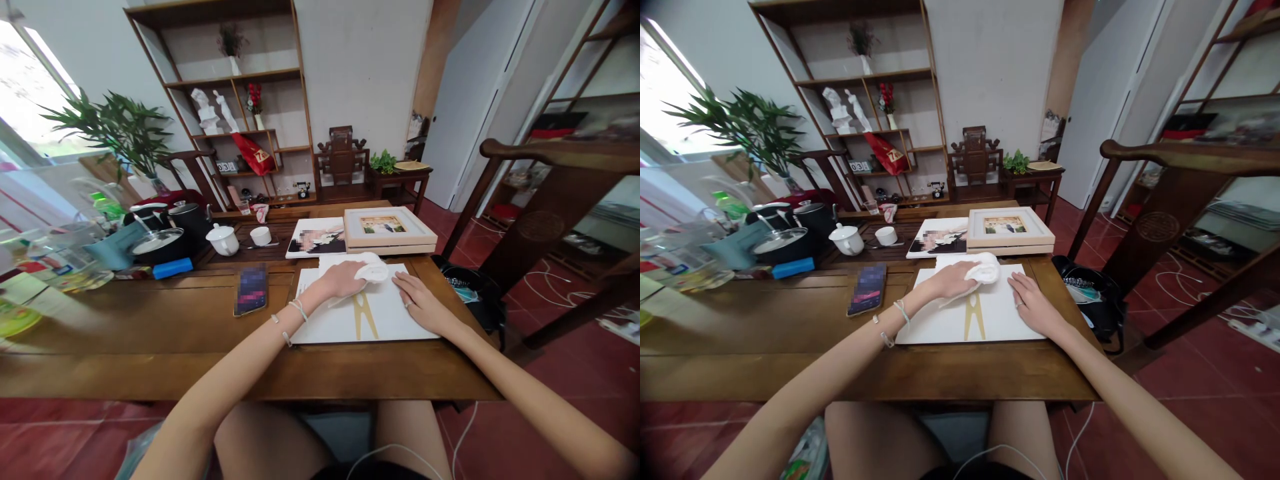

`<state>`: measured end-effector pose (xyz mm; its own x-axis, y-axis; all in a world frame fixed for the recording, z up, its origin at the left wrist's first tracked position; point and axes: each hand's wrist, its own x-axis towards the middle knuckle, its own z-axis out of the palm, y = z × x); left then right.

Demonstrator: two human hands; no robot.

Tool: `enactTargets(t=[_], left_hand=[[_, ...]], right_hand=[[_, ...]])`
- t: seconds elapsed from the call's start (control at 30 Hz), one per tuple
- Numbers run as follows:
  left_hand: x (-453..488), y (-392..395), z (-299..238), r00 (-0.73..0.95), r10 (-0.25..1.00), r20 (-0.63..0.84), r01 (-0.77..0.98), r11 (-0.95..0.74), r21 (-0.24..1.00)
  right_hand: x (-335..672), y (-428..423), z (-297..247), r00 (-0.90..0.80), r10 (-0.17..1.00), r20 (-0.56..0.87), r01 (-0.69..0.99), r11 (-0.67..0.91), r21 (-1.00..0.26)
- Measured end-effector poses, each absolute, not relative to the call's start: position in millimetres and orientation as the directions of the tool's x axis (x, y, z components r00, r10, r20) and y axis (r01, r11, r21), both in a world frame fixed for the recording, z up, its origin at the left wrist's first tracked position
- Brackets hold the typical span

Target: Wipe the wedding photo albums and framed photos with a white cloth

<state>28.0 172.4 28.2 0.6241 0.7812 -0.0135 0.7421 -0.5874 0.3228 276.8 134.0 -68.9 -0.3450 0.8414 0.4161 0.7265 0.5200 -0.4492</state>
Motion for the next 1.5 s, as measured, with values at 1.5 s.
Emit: enactTargets(t=[1.5], left_hand=[[-50, 159, 18, 0.583, 0.806, -0.104, 0.812, -0.583, 0.033]], right_hand=[[278, 136, -71, -0.334, 0.836, 0.435, 0.72, 0.524, -0.454]])
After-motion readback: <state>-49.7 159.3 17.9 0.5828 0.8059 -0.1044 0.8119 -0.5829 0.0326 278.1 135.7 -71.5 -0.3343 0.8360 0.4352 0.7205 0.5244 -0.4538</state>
